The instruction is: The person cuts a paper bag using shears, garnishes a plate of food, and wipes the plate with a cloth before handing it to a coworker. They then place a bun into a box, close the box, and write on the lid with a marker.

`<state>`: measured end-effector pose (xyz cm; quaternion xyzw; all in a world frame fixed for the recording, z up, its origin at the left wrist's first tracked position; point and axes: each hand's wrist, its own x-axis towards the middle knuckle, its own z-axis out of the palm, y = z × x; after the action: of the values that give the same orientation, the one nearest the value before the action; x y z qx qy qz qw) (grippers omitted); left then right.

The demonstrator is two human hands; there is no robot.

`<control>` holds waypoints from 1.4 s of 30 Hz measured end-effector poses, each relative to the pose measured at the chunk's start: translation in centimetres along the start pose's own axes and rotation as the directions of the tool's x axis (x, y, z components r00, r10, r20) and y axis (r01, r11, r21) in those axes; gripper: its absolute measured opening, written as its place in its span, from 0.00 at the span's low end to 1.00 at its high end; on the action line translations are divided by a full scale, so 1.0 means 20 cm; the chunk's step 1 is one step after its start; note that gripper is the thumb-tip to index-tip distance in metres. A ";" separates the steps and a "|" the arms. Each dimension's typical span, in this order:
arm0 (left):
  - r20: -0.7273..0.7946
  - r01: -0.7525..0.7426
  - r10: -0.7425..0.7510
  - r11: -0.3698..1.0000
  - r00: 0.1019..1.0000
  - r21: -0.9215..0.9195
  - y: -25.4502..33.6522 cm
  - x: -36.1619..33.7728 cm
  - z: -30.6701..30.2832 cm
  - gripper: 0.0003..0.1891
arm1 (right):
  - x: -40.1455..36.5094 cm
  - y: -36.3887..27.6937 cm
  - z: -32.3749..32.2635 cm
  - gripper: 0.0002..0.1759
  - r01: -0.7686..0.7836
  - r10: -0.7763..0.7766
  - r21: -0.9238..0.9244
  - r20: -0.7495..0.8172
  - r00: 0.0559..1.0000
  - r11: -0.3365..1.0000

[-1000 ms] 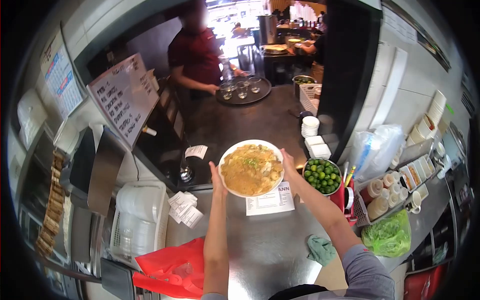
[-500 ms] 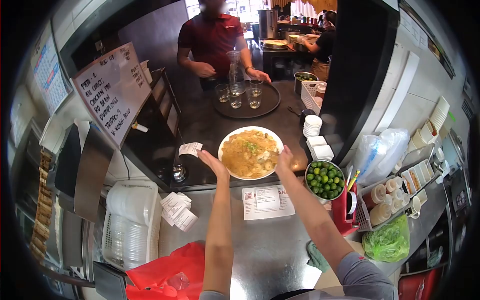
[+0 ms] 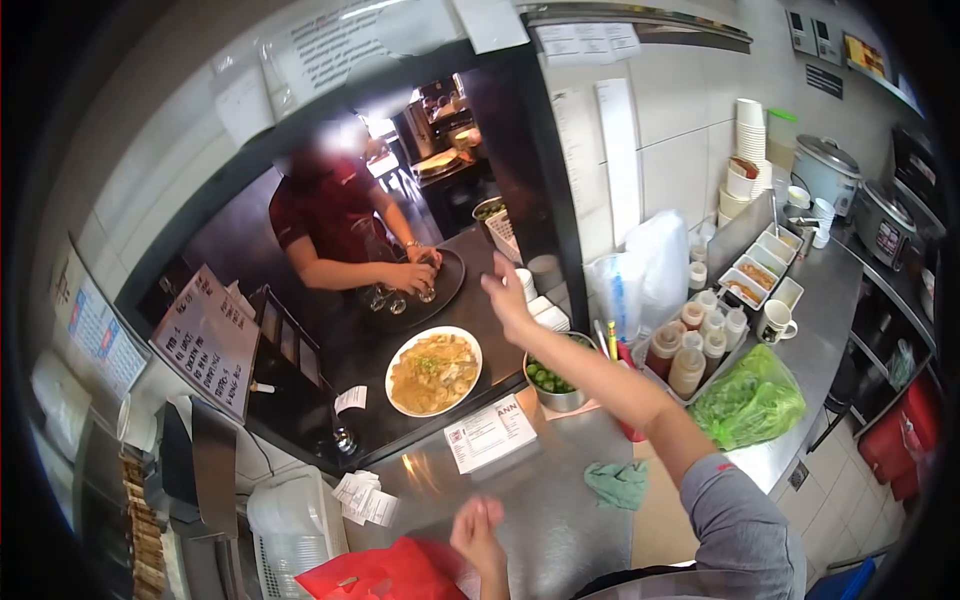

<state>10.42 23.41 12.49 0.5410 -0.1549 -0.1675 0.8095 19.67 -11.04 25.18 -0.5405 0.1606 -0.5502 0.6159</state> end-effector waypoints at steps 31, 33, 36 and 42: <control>-0.072 -0.110 0.125 0.978 0.990 0.177 0.07 0.10 0.08 0.26 | -1.54 -0.21 -0.34 0.28 0.523 0.209 -0.400 0.898 0.387 0.752; -0.224 -0.211 0.308 0.903 0.925 0.374 -0.24 0.32 -0.15 0.21 | -1.86 -0.04 -0.40 0.30 0.394 0.194 -0.378 0.880 0.433 0.838; -0.327 -0.286 0.603 0.700 0.728 0.654 -0.08 0.59 -0.36 0.13 | -2.27 0.19 -0.57 0.33 0.176 0.187 -0.235 0.949 0.255 0.956; -0.520 -0.087 0.745 0.603 0.419 0.793 0.08 1.09 -0.81 0.17 | -2.17 -0.19 -0.62 0.28 -0.069 0.348 -0.342 0.932 0.097 0.937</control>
<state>37.09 27.79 9.61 0.7353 0.0520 0.3986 0.5456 -6.86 20.64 6.59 -0.8001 -0.1514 0.0562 0.5777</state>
